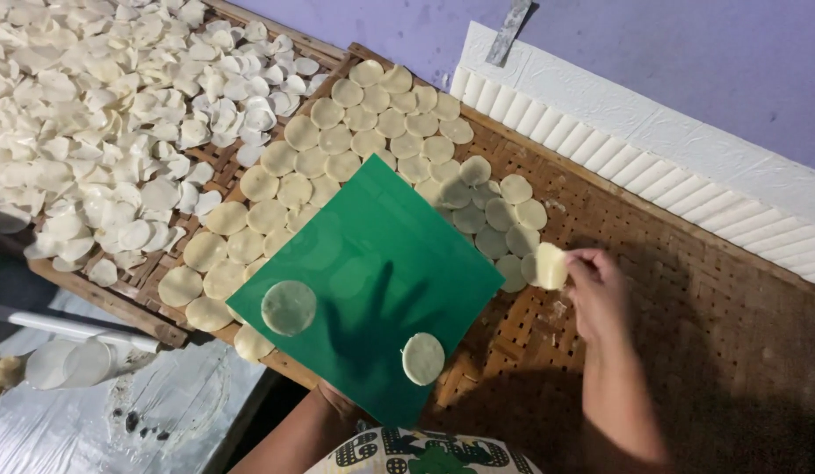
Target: Rolling out small portions of dough into thin sheets using a rolling pin on a mat and arranging them on a tray
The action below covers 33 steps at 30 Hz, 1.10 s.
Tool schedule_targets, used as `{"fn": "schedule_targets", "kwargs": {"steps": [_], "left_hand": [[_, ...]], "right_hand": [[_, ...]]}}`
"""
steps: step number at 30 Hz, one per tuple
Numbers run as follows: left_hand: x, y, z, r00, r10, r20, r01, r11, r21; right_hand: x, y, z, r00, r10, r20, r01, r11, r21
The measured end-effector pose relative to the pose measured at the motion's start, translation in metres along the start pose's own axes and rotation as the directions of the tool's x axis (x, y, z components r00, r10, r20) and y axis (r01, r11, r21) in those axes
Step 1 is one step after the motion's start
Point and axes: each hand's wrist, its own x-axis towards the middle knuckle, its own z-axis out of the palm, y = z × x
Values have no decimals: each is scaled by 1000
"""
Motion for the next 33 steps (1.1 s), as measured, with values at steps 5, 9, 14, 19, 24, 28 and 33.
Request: {"fn": "schedule_targets", "kwargs": {"steps": [5, 9, 14, 19, 24, 28, 33], "left_hand": [[5, 4, -7, 981, -51, -185, 15, 982, -189], [6, 10, 18, 993, -42, -106, 28, 991, -131], [5, 10, -18, 999, -27, -27, 29, 997, 68], [2, 6, -5, 999, 8, -52, -8, 1000, -14], [11, 3, 17, 945, 68, -319, -88, 995, -48], [-1, 28, 27, 734, -189, -652, 425, 877, 224], [2, -4, -11, 962, 12, -274, -55, 987, -151]], "right_hand": [[74, 26, -11, 989, -83, -119, 67, 989, -135], [104, 46, -8, 991, -35, -127, 22, 994, -104], [139, 84, -15, 967, -161, -200, 79, 928, -363], [107, 57, -10, 960, -222, -173, 92, 827, -555], [54, 40, 10, 913, -397, -95, 213, 661, -719], [-41, -1, 60, 961, 162, 226, -81, 940, -331], [-17, 90, 59, 953, 71, 295, -76, 997, 4]]}}
